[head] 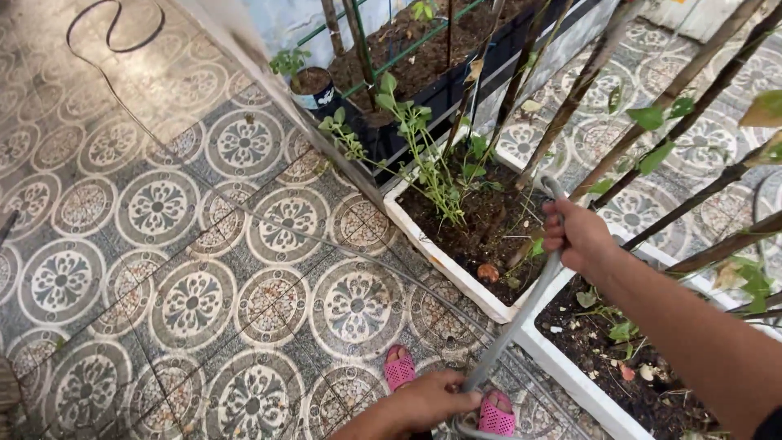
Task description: Watering several potted plants in an outdoor corridor or garden using a hose.
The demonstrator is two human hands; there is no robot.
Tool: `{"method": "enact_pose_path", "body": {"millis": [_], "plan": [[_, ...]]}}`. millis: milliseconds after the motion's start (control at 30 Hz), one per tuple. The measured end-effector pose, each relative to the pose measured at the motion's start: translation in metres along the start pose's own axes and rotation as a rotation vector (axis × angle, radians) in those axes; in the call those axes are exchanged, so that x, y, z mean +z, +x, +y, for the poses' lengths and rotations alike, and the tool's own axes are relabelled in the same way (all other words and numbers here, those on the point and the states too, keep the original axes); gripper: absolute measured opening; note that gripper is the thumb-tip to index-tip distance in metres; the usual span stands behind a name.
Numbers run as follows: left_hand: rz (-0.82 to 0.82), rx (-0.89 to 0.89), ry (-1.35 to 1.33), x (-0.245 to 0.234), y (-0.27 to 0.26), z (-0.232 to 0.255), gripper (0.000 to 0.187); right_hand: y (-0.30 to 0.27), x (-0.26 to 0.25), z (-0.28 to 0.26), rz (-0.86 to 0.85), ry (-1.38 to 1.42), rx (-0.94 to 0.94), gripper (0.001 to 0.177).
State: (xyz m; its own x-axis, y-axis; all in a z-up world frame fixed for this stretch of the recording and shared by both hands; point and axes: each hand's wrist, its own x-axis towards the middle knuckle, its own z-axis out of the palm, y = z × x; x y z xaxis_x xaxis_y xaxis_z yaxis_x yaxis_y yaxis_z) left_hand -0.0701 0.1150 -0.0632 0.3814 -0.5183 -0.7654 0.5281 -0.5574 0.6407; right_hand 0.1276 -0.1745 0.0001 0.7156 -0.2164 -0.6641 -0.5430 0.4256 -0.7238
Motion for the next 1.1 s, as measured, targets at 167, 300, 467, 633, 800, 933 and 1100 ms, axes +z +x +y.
{"method": "enact_pose_path", "body": {"millis": [167,300,467,633,800,933,1100], "plan": [[-0.015,-0.056,-0.137,-0.039,-0.029,0.03,0.051,0.006,0.071,-0.028,-0.031,-0.133,0.034,0.024],[-0.016,-0.045,-0.104,-0.066,-0.026,0.033,0.049,0.001,0.119,-0.04,-0.08,-0.165,0.02,0.024],[0.036,-0.026,-0.144,-0.089,-0.007,0.02,0.044,0.009,0.137,-0.029,-0.037,-0.089,0.01,0.028],[0.092,-0.04,-0.094,-0.092,0.0,0.006,0.044,0.031,0.096,0.008,0.064,0.055,0.017,0.028],[-0.078,-0.002,-0.228,-0.073,0.043,-0.032,0.037,0.055,0.021,0.04,0.157,0.212,0.005,0.022],[-0.073,0.042,-0.184,-0.063,0.06,-0.046,0.054,0.053,-0.004,0.044,0.197,0.245,0.008,0.021],[-0.177,0.056,-0.314,-0.039,0.103,-0.077,0.072,0.042,0.02,0.023,0.113,0.128,0.008,0.013]]}}
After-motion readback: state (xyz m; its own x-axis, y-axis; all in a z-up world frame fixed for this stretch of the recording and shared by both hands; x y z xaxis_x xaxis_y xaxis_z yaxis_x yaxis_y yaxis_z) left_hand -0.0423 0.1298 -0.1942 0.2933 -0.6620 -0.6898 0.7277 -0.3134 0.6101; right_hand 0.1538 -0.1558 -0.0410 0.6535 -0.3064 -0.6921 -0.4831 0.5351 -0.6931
